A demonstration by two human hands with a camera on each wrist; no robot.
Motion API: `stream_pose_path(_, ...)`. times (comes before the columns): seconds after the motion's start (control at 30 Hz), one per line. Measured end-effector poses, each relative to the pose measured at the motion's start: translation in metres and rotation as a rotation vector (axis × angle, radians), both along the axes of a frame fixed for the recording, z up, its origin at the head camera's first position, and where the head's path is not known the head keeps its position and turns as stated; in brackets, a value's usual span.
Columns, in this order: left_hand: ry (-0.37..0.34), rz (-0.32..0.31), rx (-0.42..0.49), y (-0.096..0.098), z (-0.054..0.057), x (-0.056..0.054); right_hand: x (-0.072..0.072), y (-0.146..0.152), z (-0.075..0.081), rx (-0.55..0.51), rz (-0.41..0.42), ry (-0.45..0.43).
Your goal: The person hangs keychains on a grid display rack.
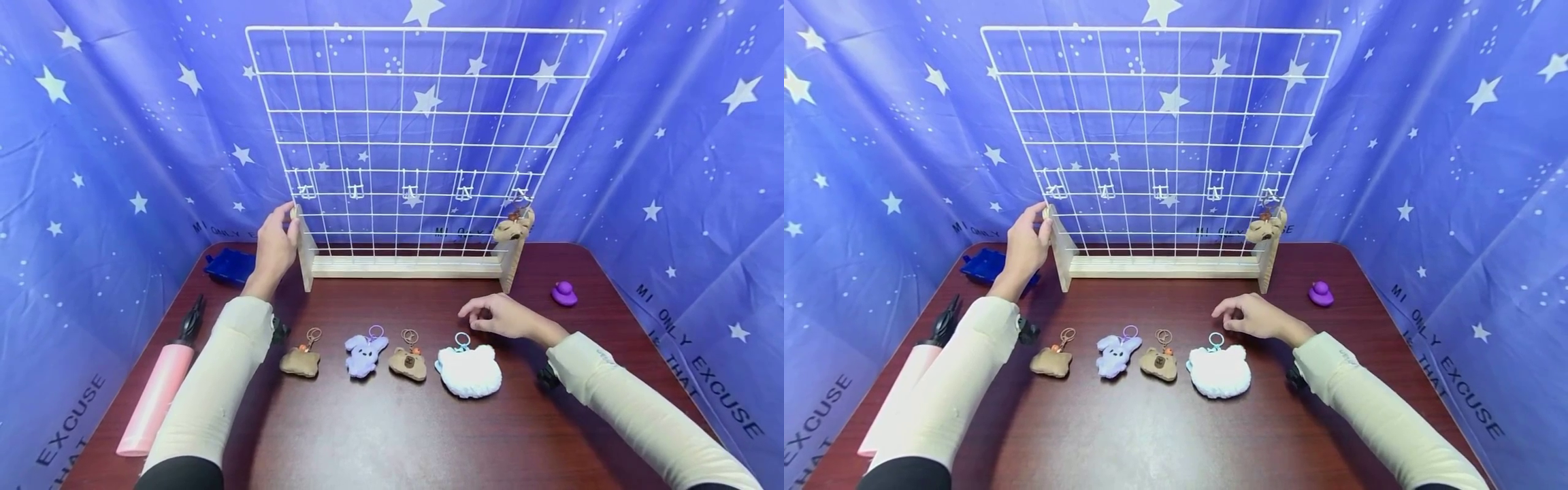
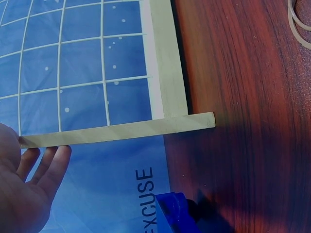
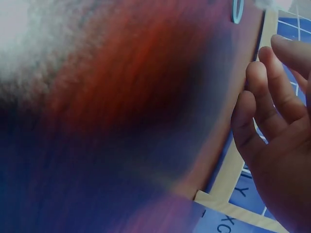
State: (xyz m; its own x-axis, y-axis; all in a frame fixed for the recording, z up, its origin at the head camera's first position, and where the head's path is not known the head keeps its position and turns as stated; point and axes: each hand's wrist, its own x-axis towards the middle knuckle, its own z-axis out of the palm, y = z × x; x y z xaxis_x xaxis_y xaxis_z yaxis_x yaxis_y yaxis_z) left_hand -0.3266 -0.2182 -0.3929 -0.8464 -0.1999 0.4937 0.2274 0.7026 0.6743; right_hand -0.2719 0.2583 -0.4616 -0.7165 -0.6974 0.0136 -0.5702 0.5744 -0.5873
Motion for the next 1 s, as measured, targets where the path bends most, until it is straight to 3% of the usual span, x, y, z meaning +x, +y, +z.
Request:
stream_pose_path(0.33, 0.006, -0.008, 0.004, 0.000, 0.000, 0.001, 0.002, -0.009, -0.005, 0.076, 0.098, -0.083)
stream_pose_path(1.0, 0.013, -0.001, -0.008, 0.000, -0.001, -0.001, 0.002, -0.011, -0.013, 0.071, 0.128, -0.046)
